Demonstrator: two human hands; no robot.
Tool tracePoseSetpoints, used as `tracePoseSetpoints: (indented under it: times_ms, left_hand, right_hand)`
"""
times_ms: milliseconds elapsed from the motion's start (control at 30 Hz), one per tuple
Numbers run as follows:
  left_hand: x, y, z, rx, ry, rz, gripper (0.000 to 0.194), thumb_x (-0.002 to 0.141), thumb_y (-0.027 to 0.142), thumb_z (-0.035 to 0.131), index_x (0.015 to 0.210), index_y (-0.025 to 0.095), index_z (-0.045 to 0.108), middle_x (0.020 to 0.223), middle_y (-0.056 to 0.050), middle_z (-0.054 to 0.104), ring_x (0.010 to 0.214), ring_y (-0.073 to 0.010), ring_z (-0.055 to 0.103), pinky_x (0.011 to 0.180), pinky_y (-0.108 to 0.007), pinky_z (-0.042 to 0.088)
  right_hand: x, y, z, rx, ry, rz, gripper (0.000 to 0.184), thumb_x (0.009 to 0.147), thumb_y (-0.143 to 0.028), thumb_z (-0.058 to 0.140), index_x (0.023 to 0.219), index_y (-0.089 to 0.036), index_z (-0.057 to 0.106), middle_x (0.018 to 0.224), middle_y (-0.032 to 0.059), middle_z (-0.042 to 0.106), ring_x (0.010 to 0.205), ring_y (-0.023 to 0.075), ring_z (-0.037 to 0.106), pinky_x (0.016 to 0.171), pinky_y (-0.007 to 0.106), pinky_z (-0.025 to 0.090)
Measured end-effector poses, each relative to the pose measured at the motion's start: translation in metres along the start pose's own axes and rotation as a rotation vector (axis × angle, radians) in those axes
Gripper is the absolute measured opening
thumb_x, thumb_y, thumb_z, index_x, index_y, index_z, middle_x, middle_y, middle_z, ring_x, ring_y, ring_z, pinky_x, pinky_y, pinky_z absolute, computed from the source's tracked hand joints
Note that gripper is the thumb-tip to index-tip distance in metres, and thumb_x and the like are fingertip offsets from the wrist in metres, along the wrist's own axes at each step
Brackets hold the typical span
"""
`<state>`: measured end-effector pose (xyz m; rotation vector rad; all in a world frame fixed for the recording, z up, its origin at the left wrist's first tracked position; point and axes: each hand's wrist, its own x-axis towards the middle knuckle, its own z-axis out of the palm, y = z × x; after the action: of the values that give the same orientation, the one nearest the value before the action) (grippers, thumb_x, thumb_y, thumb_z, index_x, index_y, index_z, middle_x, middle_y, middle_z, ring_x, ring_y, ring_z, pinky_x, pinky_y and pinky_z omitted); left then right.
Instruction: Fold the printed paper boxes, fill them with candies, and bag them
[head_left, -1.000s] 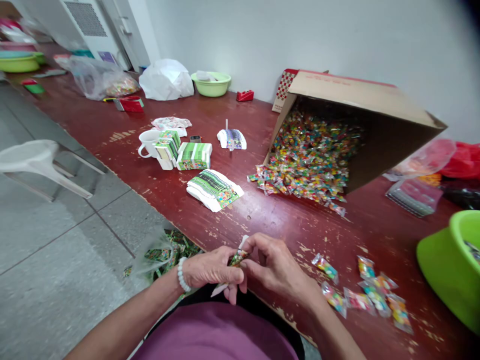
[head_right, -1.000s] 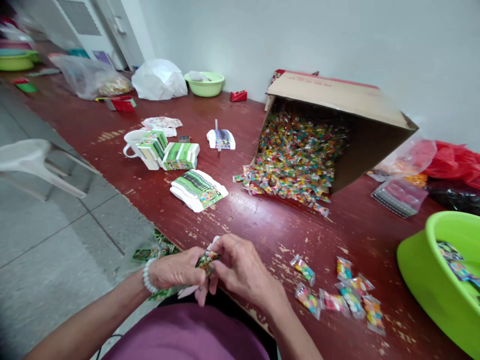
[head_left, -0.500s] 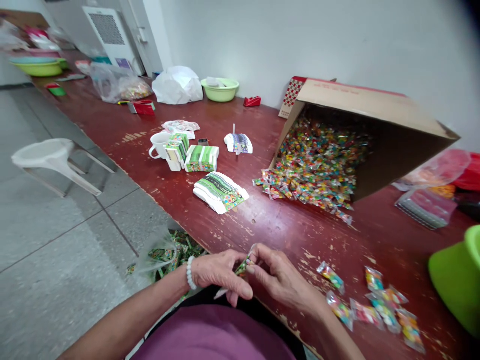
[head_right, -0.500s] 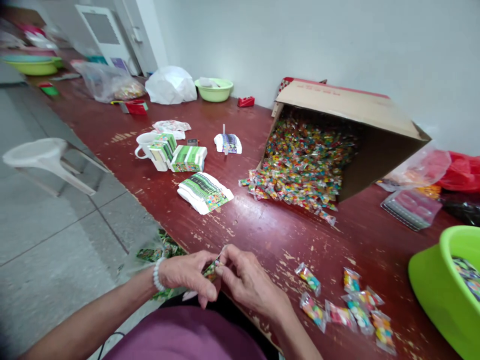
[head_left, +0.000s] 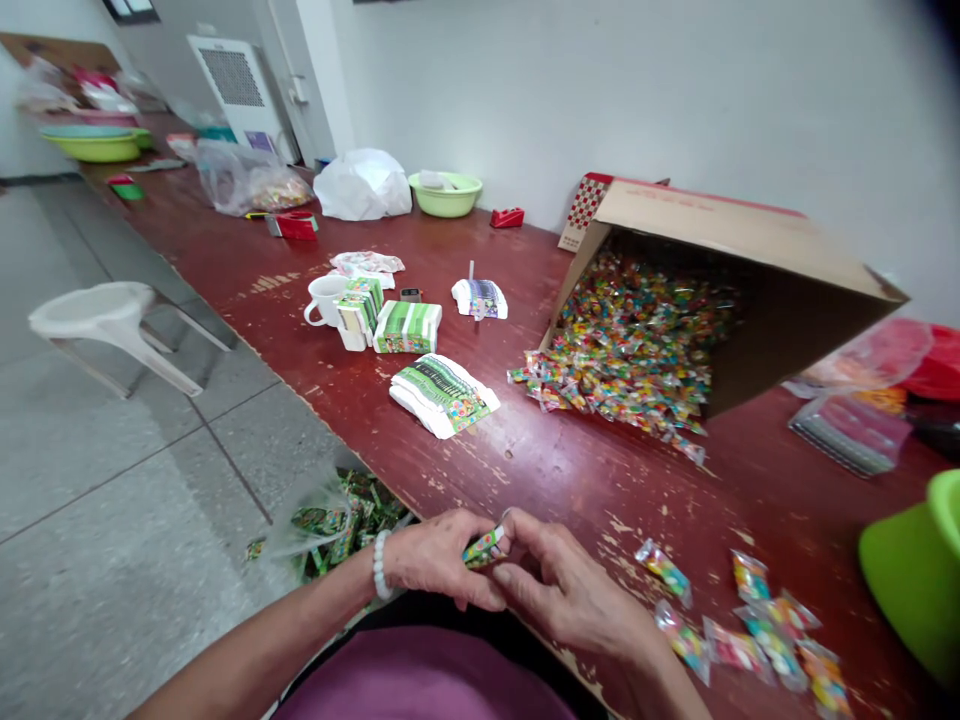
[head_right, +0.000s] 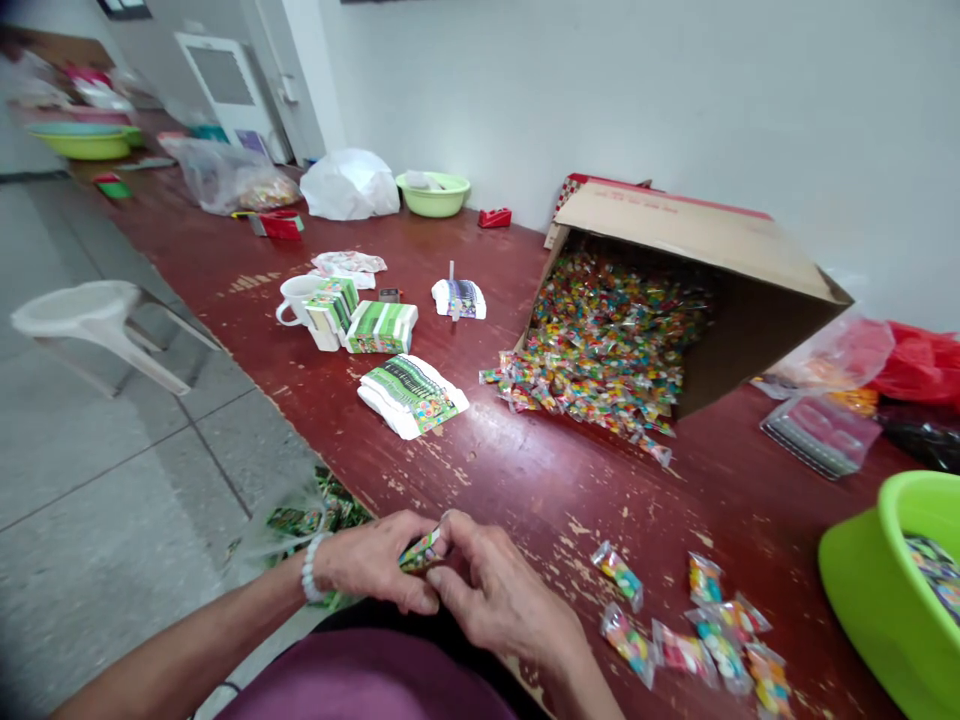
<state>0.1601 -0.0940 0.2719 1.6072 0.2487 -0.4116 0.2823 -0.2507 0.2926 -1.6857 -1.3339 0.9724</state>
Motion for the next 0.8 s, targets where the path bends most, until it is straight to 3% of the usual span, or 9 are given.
tracePoseSetpoints:
  times_ms: [100,167,233,333,400,467,567,667,800]
  left_hand:
    - [0.003,0.002,0.002,-0.045,-0.027,-0.054,0.027,0.065,0.033,0.077,0.077,0.017,0.06,0.062,0.004,0.058,0.047,-0.009,0.054,0.042,-0.019,0.047]
    - [0.005,0.002,0.003,-0.093,0.024,-0.063,0.023,0.065,0.031,0.076,0.075,0.015,0.063,0.062,0.002,0.06,0.045,-0.0095,0.054,0.042,-0.02,0.049]
    - [0.006,0.001,0.003,-0.146,0.147,-0.031,0.02,0.067,0.031,0.075,0.073,0.014,0.065,0.06,0.001,0.061,0.046,-0.0101,0.057,0.044,-0.02,0.049]
    - [0.011,0.0,0.006,-0.264,0.25,0.023,0.026,0.073,0.037,0.073,0.073,0.012,0.066,0.061,-0.002,0.064,0.048,-0.012,0.061,0.048,-0.021,0.05]
    - [0.014,0.0,0.01,-0.335,0.278,0.021,0.029,0.074,0.039,0.073,0.073,0.011,0.066,0.063,-0.004,0.066,0.05,-0.0136,0.062,0.05,-0.024,0.051]
    - [0.017,0.003,0.012,-0.329,0.34,0.036,0.028,0.075,0.037,0.073,0.069,0.011,0.064,0.06,-0.003,0.064,0.052,-0.0137,0.061,0.052,-0.024,0.05]
    - [0.017,0.006,0.01,-0.175,0.429,0.143,0.021,0.077,0.032,0.073,0.08,0.012,0.066,0.073,-0.001,0.067,0.069,-0.0146,0.062,0.065,-0.025,0.05]
    - [0.013,0.005,0.008,-0.172,0.544,0.233,0.033,0.079,0.027,0.072,0.108,0.017,0.061,0.096,-0.003,0.07,0.088,-0.017,0.065,0.079,-0.027,0.052]
    - [0.009,-0.002,0.014,-0.24,0.684,0.232,0.057,0.079,0.028,0.073,0.127,0.023,0.043,0.084,0.002,0.066,0.071,-0.0134,0.065,0.066,-0.025,0.052]
  right_hand:
    - [0.001,-0.002,-0.002,0.058,-0.034,0.0,0.016,0.078,-0.013,0.063,0.09,-0.022,0.056,0.079,-0.0046,0.064,0.068,0.013,0.056,0.061,0.022,0.042]
    - [0.004,0.001,0.001,0.105,0.013,0.005,0.013,0.081,-0.017,0.063,0.091,-0.022,0.057,0.076,-0.0044,0.064,0.066,0.0132,0.057,0.06,0.022,0.042]
    - [0.008,0.007,0.007,0.12,0.217,-0.001,0.011,0.086,-0.021,0.061,0.097,-0.023,0.06,0.072,-0.0039,0.062,0.061,0.013,0.055,0.057,0.023,0.042]
    - [0.015,0.018,0.018,0.125,0.587,0.006,0.03,0.085,-0.029,0.068,0.113,-0.023,0.062,0.08,-0.0005,0.062,0.06,0.0142,0.055,0.058,0.026,0.046]
    - [0.018,0.022,0.023,0.241,0.579,0.026,0.024,0.087,-0.036,0.066,0.107,-0.022,0.065,0.081,0.0008,0.061,0.058,0.0146,0.055,0.055,0.027,0.046]
    - [0.021,0.024,0.024,0.352,0.511,0.028,0.023,0.092,-0.042,0.06,0.088,-0.02,0.067,0.076,0.0009,0.061,0.057,0.0146,0.056,0.054,0.026,0.045]
    - [0.021,0.022,0.016,0.31,0.588,0.031,0.032,0.093,-0.043,0.058,0.074,-0.019,0.065,0.073,0.0007,0.061,0.066,0.0158,0.056,0.062,0.026,0.044]
    - [0.02,0.02,0.007,0.252,0.578,0.072,0.032,0.094,-0.045,0.056,0.08,-0.018,0.068,0.071,-0.0002,0.062,0.069,0.0166,0.056,0.064,0.026,0.044]
    - [0.023,0.023,0.013,0.364,0.586,0.061,0.033,0.093,-0.043,0.057,0.116,-0.02,0.064,0.089,0.0032,0.07,0.083,0.0205,0.064,0.073,0.029,0.05]
